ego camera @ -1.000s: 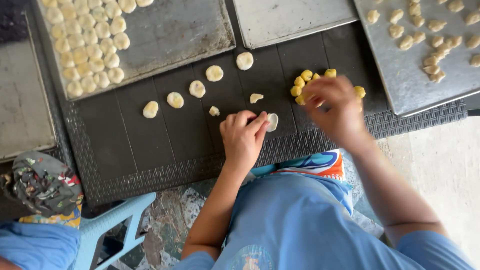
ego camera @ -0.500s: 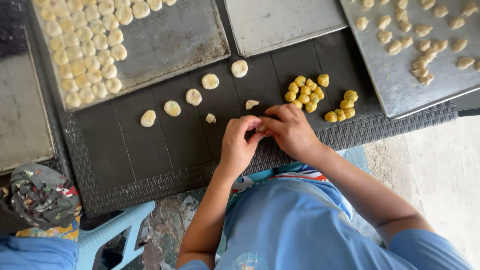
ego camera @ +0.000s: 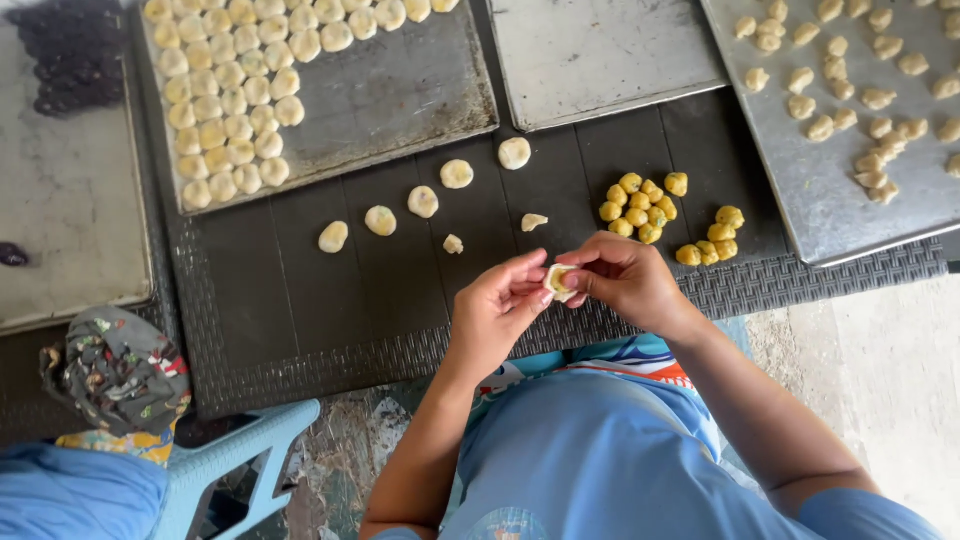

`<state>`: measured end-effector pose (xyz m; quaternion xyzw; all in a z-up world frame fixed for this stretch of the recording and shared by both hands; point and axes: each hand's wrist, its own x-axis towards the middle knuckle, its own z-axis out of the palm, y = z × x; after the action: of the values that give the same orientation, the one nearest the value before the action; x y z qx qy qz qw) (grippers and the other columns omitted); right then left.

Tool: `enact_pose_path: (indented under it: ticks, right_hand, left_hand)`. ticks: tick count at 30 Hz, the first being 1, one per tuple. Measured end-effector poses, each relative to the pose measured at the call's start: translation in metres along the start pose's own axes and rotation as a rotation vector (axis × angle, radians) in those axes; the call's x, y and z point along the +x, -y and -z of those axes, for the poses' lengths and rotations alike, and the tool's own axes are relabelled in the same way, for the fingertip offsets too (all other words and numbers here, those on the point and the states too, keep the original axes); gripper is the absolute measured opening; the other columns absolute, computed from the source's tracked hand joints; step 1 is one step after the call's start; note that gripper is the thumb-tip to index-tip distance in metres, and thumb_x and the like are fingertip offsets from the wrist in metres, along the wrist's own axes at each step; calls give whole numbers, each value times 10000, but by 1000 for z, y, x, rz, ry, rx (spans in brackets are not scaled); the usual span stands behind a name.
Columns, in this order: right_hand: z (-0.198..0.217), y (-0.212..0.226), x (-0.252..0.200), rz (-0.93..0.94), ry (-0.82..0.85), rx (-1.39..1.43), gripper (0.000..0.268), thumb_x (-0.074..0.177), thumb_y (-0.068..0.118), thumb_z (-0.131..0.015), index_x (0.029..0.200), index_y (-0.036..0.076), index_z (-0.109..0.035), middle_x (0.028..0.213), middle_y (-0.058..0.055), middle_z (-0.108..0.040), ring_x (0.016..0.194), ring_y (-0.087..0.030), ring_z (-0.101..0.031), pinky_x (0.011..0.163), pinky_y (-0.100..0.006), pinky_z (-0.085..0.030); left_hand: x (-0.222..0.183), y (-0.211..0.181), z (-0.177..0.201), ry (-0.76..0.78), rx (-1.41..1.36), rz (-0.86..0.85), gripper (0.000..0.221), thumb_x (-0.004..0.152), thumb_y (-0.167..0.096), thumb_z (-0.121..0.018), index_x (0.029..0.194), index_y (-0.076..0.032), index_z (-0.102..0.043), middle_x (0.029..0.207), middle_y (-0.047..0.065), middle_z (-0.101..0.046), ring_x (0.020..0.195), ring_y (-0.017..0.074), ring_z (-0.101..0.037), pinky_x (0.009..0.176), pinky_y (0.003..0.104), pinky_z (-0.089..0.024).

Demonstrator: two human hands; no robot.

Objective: Shaping small pieces of dough by adding filling and folding them into dumplings, then arranging them on a baking tray.

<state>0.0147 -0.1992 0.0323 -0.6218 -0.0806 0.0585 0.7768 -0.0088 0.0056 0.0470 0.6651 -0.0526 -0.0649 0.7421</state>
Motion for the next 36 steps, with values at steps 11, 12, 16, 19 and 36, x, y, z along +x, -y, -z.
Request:
enact_pose_path:
  ticks: [11,12,16,19,36]
  right_hand:
    - [-8,-28,-13,-270,-203,144,187,997,52,-709,1057,-125,-688,727,-223,-638,472,-284,-682,360,-341,-552]
    - [-12,-20,-16,-221,-134,70,269,1020,115,-699,1062,-150,-699,770,-265,-686,567,-320,-735,448,-383,-621]
    - [-9,-17,-10,-30,4,-278,306,833,18,-879,1093,-101,-772,824,-196,-736,639,-235,-763,560,-332,-632]
    - [1,-28,-6,317,96,-881,153,933,107,-833,1074,46,-832,923,-113,-734,792,-307,-728,709,-398,-599]
    - [-3,44,76,-408,629,-946,379,919,281,-809,1143,32,-633,920,-181,-777,933,-401,-758,820,-555,-570]
  left_hand:
    - [9,29,-14,-129,39,-167,405,819,-138,-926,1202,-94,-799,1177,141,-749,922,231,-794,773,286,-662]
    - [7,32,-11,-130,-58,-136,340,851,-42,-897,1173,-16,-790,1099,161,-800,902,216,-806,762,272,-661]
    - [9,24,12,-147,157,-106,219,807,-172,-942,1002,-150,-844,1040,20,-841,861,85,-777,756,169,-576]
    - [10,40,25,-54,761,-527,207,845,-454,-865,970,-291,-839,1091,-124,-808,1029,162,-709,875,284,-531]
    - [11,58,6,-10,630,-403,650,833,-276,-885,1413,-168,-615,1031,26,-780,833,170,-730,798,340,-555]
